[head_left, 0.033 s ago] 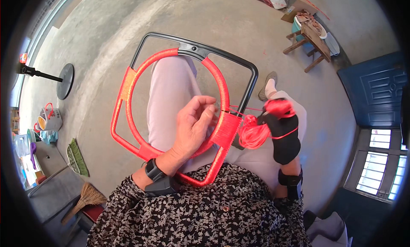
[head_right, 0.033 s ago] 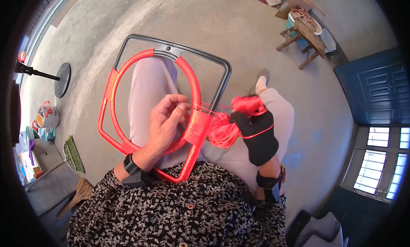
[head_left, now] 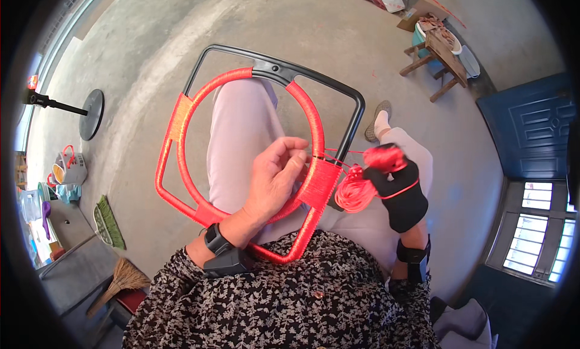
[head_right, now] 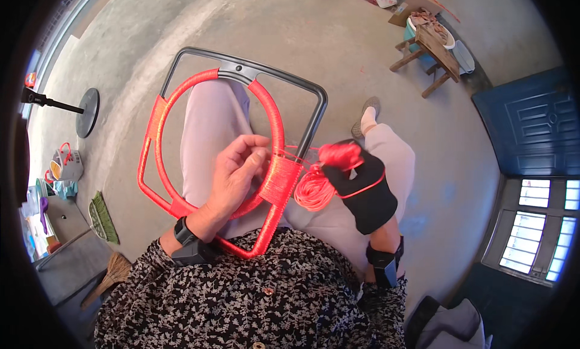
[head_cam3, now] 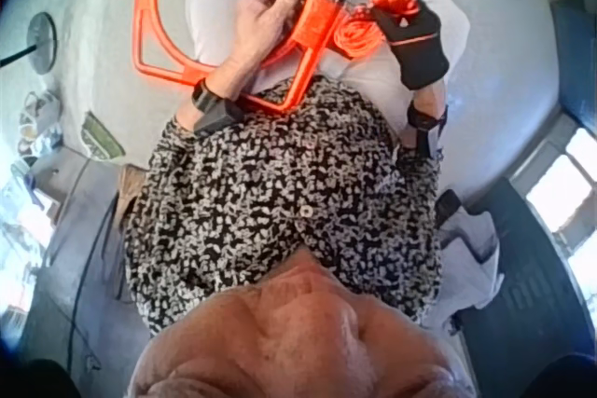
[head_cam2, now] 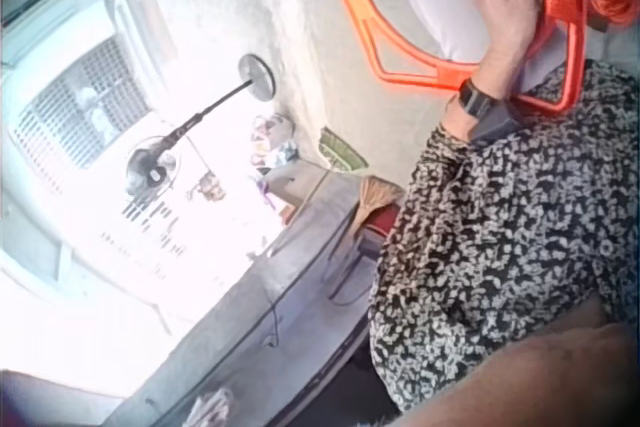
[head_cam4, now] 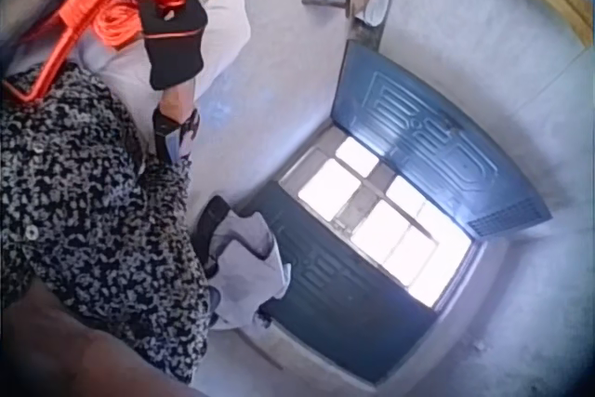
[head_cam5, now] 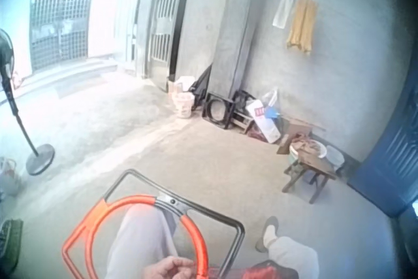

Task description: The person is weaving pink plastic twine around a red and black circular frame to create a net or decorative item.

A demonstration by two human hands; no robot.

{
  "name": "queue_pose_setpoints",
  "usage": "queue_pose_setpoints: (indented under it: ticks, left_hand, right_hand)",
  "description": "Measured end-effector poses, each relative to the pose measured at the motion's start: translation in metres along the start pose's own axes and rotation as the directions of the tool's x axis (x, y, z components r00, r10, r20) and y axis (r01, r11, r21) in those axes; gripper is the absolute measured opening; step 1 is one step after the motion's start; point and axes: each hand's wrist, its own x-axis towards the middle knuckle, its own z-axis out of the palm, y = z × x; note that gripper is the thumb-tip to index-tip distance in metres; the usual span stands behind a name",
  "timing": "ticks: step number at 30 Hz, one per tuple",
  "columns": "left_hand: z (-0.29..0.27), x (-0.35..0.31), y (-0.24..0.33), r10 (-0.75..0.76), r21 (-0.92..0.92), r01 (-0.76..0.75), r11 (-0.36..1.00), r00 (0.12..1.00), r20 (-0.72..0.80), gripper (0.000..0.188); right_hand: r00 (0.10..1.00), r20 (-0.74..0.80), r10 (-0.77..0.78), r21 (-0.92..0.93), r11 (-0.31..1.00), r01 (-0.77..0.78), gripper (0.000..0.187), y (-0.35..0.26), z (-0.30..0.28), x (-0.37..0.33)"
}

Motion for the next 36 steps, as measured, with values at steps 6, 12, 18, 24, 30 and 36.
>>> queue_pose_setpoints:
  ticks: [6,12,18,24,30,36]
  left_hand:
    - [-0.001,0.005,-0.012,-0.079,-0.200,0.114,0.973,0.982,0.172,0.023]
    - [0.003,0.006,-0.004,-0.066,-0.205,0.090,0.975,0.991,0.120,0.022]
    - [-0.007,0.005,-0.012,-0.111,-0.206,0.136,0.969,0.985,0.129,0.017]
    - [0.000,0.006,-0.006,-0.162,-0.223,0.188,0.956,0.978,0.131,0.016]
    - [-0.003,0.005,-0.006,-0.157,-0.296,0.201,0.934,0.974,0.164,0.014]
    - [-0.003,0.004,-0.003,-0.212,-0.272,0.237,0.933,0.970,0.117,0.016]
  right_hand:
    - [0.949,0.205,0.240,-0.489,0.865,-0.113,0.029,0.025,-0.041,-0.029]
    - [0.639,-0.499,0.585,0.418,0.809,-0.414,0.016,0.101,-0.119,-0.087]
    - [0.469,-0.573,0.672,0.751,0.660,-0.029,0.034,0.086,-0.121,-0.085]
    - [0.908,-0.005,0.420,0.699,0.650,-0.297,0.045,0.065,-0.025,-0.038]
    - [0.782,0.466,0.413,0.640,0.453,-0.620,0.027,0.051,0.051,-0.015]
    - [0.829,0.173,0.532,0.933,0.183,-0.311,0.016,0.047,0.026,-0.029]
